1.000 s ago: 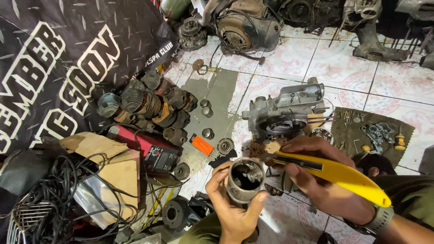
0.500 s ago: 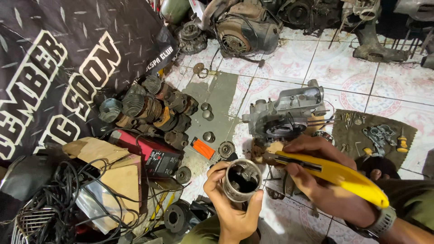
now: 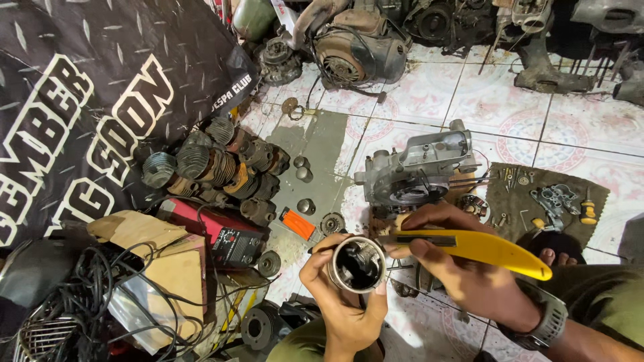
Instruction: The person uses a yellow utility knife to scrape the inside of a cylindrical metal part held in their left hand. They rotate the part to access different areas and continue scraping the interior surface throughout the video.
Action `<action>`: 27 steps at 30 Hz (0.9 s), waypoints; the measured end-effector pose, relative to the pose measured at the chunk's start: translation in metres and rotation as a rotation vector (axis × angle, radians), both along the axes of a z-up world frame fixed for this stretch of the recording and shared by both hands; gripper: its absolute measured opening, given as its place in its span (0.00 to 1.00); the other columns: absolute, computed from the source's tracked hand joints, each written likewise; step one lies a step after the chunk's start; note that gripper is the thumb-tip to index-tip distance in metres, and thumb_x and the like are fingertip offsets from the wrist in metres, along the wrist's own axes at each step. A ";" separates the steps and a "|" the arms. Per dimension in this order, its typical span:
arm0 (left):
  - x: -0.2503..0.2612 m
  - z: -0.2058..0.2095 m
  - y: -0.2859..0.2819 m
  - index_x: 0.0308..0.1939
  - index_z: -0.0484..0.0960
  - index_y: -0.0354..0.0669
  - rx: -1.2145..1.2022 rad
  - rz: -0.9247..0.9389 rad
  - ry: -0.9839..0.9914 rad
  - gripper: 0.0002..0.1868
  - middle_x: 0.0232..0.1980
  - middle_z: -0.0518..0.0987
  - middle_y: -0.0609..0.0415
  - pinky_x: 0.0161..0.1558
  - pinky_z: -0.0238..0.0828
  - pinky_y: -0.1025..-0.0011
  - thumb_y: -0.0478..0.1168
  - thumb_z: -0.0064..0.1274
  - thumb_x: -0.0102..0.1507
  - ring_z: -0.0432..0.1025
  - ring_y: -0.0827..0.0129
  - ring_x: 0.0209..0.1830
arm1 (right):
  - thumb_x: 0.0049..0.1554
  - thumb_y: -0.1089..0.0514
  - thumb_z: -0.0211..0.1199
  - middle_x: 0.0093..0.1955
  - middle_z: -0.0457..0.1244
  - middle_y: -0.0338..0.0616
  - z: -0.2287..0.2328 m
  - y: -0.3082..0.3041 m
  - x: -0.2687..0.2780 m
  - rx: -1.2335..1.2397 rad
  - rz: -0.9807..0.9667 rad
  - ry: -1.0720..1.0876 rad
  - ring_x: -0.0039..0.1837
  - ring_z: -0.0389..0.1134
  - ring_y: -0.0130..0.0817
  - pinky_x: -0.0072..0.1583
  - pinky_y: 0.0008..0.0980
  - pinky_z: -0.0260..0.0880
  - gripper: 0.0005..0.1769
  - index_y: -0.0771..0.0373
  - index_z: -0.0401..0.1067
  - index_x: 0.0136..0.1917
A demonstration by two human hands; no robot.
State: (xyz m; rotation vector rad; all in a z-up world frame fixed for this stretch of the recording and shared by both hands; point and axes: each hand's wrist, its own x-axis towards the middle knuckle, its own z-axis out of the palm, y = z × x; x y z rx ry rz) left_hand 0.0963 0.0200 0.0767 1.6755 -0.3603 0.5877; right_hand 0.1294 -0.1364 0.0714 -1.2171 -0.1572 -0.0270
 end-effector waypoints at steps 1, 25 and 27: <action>0.000 0.000 -0.001 0.53 0.52 0.42 0.001 0.000 0.000 0.27 0.53 0.63 0.37 0.56 0.62 0.60 0.40 0.50 0.57 0.63 0.55 0.54 | 0.49 0.59 0.61 0.46 0.66 0.45 0.001 -0.001 -0.001 0.001 0.000 0.000 0.47 0.69 0.32 0.47 0.26 0.71 0.12 0.67 0.71 0.46; 0.003 -0.008 -0.008 0.53 0.52 0.40 0.032 0.044 0.008 0.28 0.52 0.63 0.38 0.55 0.61 0.61 0.43 0.51 0.58 0.62 0.56 0.54 | 0.47 0.60 0.66 0.46 0.69 0.42 0.001 0.003 0.005 -0.102 -0.012 -0.010 0.46 0.71 0.27 0.46 0.21 0.69 0.11 0.62 0.73 0.46; 0.002 -0.009 -0.008 0.52 0.52 0.40 0.024 0.054 0.012 0.28 0.52 0.62 0.38 0.57 0.60 0.60 0.43 0.52 0.57 0.60 0.56 0.55 | 0.48 0.60 0.65 0.47 0.67 0.41 -0.004 0.003 0.005 -0.122 -0.013 -0.065 0.48 0.69 0.27 0.48 0.22 0.67 0.12 0.62 0.72 0.47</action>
